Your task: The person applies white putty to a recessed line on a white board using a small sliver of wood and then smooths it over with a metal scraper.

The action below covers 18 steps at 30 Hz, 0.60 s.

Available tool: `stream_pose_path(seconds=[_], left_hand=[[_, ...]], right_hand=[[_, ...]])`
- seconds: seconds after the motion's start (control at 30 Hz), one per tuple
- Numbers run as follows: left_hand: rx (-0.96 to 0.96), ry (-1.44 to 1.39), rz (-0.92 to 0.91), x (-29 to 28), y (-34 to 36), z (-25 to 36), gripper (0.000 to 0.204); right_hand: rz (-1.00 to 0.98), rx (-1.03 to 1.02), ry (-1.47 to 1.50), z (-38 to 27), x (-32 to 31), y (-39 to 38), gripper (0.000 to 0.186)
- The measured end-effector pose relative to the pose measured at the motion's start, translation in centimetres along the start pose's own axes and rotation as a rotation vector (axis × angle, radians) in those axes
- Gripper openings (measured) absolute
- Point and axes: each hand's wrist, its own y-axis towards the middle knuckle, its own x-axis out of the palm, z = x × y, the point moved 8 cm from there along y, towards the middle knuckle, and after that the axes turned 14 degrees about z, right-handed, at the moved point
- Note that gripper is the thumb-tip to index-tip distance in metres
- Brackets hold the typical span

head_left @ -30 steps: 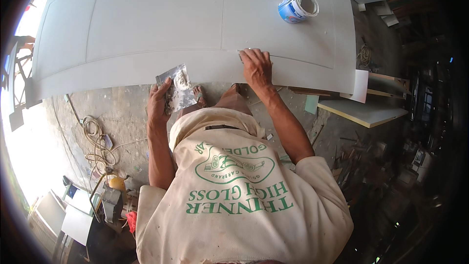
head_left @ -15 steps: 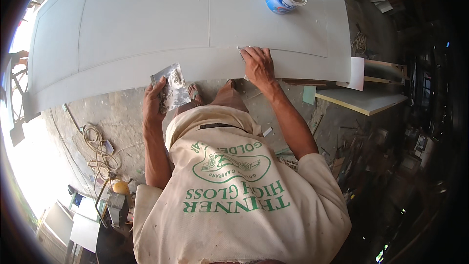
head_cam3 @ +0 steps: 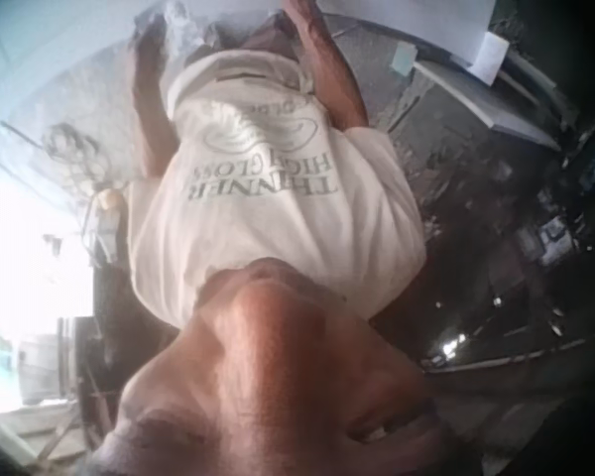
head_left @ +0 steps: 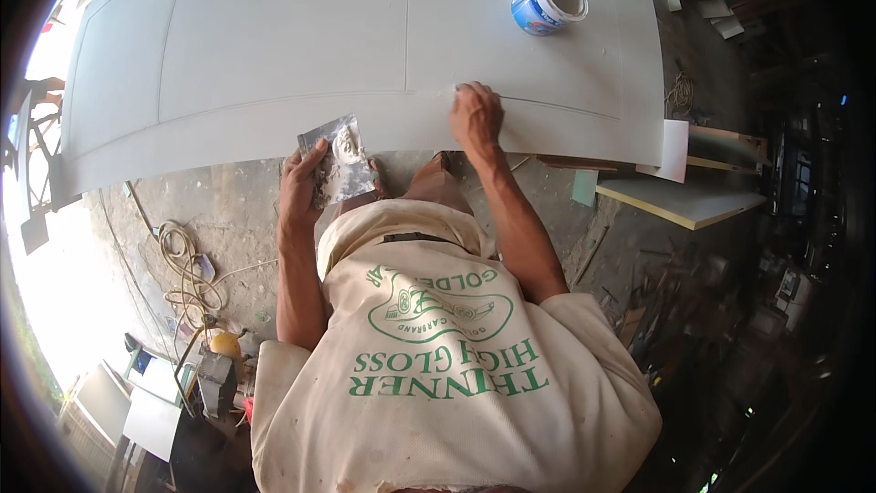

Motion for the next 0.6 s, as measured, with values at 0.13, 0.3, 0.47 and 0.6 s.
stream_pose_path(seconds=[0.13,0.3,0.47,0.6], left_hand=[[0.001,-0.006,-0.051,1.0,-0.2,0.7,0.018],[0.002,0.016,-0.084,1.6,-0.2,1.0,0.021],[-0.186,-0.129,-0.212,3.9,-0.7,-0.1,0.029],[-0.363,-0.213,-0.326,6.2,-2.0,-0.7,0.031]], right_hand=[[-0.065,-0.041,0.257,-5.3,0.5,-1.3,0.012],[-0.361,0.527,0.954,-3.1,-2.5,-1.7,0.029],[-0.251,0.436,1.209,-7.7,-8.6,-1.5,0.031],[-0.118,-0.082,1.004,-12.3,-12.3,-0.9,0.036]])
